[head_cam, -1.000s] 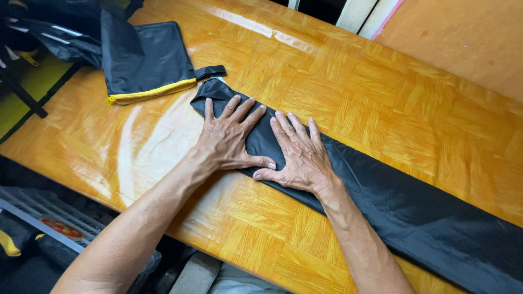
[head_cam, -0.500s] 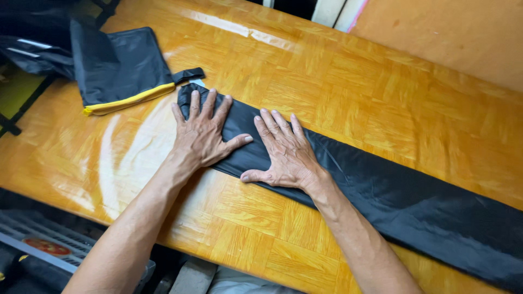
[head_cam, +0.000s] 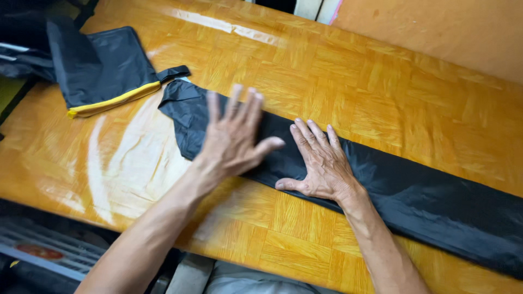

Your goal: The person folds a long black tarp on a wooden table, smoothing it repeatedly and folding it into a compact rectangular shape. They then place the folded tarp into a black carrying bag with a yellow zipper.

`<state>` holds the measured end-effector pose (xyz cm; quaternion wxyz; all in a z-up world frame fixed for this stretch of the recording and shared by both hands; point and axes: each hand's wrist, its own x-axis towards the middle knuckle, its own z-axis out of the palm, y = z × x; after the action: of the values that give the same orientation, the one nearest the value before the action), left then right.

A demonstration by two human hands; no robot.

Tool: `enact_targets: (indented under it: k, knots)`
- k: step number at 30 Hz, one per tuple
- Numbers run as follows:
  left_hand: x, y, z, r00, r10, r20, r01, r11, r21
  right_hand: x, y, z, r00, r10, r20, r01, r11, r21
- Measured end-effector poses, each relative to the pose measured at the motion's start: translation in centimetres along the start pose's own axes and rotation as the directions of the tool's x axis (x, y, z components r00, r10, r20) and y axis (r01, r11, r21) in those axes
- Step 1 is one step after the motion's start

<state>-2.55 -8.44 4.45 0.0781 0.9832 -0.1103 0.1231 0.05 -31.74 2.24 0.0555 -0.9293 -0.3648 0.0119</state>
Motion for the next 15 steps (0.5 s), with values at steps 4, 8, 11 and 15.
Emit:
enact_targets:
  k: [4, 8, 11, 15]
  knots:
    - [1.1, 1.6, 4.5, 0.970, 0.059, 0.234, -0.021, 0.987, -0.159, 0.1, 0.3, 0.4, 0.999, -0.020, -0.026, 0.020, 1.000, -0.015]
    - [0.6, -4.5, 2.9, 0.957, -0.144, 0.251, 0.166, 0.984, -0.065, 0.0, 0.1, 0.1, 0.998, 0.029, 0.047, -0.029, 1.000, 0.005]
    - [-0.1, -9.1, 3.9, 0.949, -0.268, 0.167, 0.275, 0.961, -0.021, 0.2, 0.2, 0.0, 0.998, 0.033, 0.048, -0.033, 0.999, 0.007]
    - [-0.8, -7.3, 2.3, 0.983, -0.177, -0.037, 0.181, 0.973, 0.142, -0.1, -0.5, -0.6, 0.999, 0.043, 0.028, -0.044, 0.999, 0.018]
